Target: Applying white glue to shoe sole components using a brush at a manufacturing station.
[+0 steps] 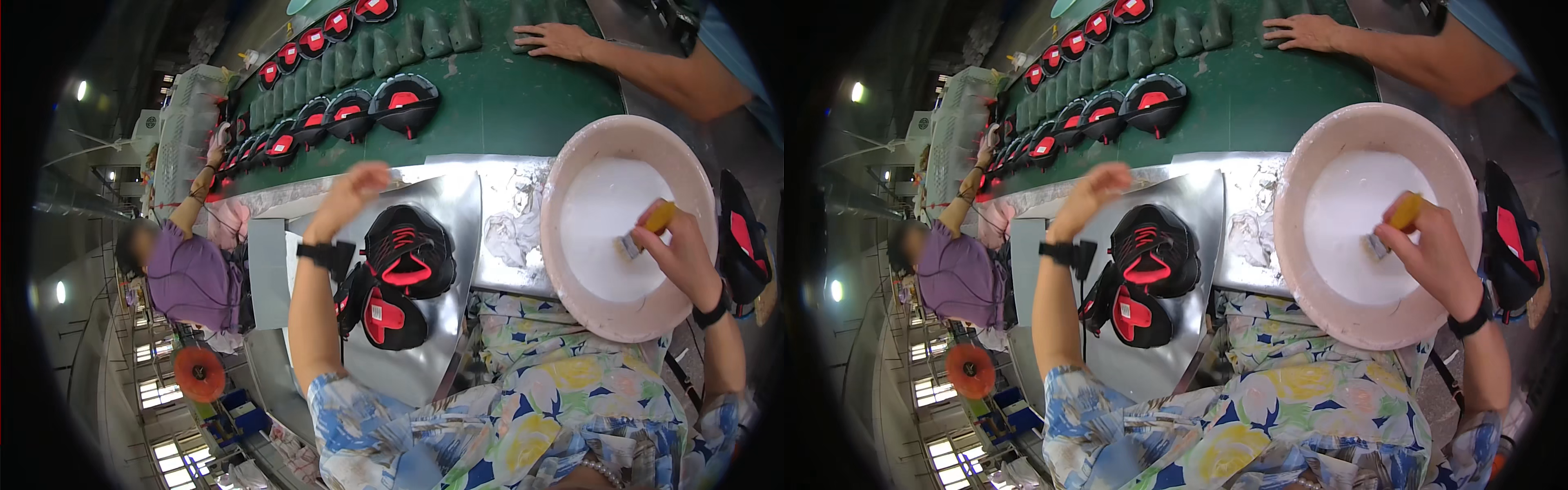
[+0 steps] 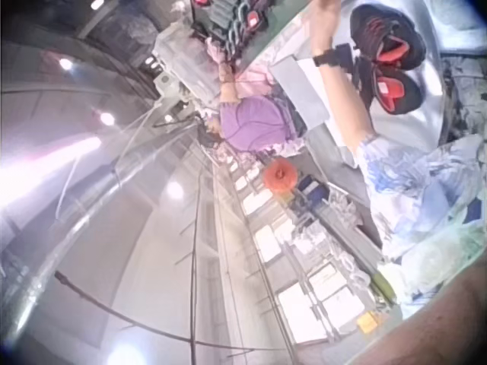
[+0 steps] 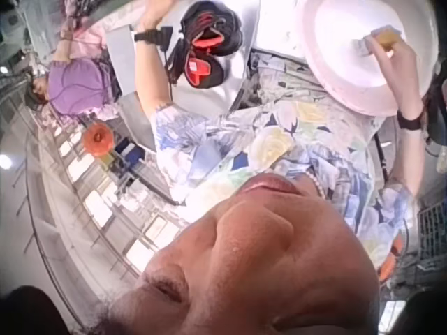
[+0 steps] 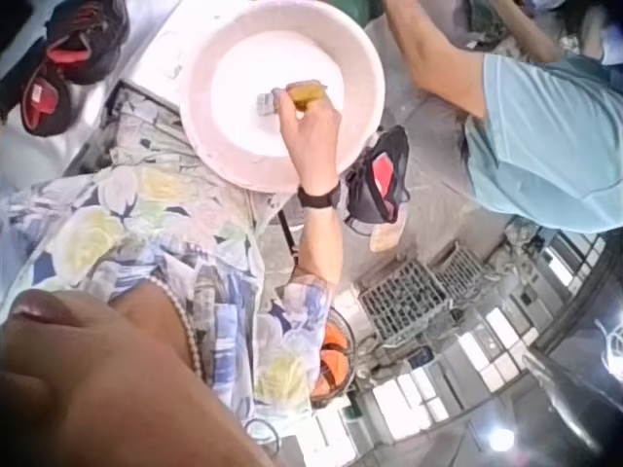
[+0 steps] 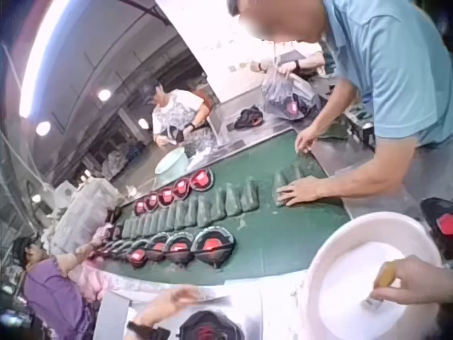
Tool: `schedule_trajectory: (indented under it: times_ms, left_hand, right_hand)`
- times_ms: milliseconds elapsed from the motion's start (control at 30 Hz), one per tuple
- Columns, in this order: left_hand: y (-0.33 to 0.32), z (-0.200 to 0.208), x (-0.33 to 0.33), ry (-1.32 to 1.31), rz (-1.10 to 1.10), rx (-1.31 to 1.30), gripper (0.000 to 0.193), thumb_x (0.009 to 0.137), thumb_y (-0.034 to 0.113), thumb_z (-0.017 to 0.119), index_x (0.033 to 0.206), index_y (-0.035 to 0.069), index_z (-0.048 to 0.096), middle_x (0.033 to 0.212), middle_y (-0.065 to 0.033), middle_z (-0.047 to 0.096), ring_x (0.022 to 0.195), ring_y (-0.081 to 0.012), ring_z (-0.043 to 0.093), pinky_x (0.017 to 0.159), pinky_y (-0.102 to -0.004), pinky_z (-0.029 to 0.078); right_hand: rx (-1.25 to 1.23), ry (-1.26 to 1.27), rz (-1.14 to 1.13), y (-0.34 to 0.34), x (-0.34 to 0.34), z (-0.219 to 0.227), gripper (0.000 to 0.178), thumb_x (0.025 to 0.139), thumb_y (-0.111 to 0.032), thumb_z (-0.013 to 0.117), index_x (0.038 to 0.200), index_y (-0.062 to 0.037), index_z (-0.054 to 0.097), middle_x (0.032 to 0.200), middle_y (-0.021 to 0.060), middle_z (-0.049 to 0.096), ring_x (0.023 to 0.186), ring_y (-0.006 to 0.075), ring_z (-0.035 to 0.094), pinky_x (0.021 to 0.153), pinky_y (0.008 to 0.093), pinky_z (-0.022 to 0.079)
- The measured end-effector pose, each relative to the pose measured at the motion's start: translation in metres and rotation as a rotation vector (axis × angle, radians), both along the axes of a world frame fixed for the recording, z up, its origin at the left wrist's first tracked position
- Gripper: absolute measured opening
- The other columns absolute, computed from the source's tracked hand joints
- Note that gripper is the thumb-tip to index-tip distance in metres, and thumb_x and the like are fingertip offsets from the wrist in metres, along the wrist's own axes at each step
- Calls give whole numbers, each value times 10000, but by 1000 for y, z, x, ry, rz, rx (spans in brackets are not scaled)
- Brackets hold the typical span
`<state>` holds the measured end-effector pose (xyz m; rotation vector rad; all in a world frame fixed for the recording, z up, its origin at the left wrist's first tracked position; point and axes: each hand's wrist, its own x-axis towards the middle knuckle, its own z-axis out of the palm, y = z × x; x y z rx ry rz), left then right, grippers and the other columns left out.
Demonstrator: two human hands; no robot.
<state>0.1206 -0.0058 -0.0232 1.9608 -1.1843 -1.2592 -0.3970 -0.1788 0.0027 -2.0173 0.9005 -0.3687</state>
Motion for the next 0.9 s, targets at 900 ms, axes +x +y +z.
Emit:
schedule_trajectory:
  times_ms: [900]
  left_hand:
    - [-37,56,-252,850,128,-338,648,879,63,725,1465,70,448,1396,-147,558,1209,-294,614,990,-428,547]
  right_hand:
    - [-311,-549,-182,-5,-29,63,329,866,-273,743,909,34,633,726,173,667,651,333,653,625,386,499]
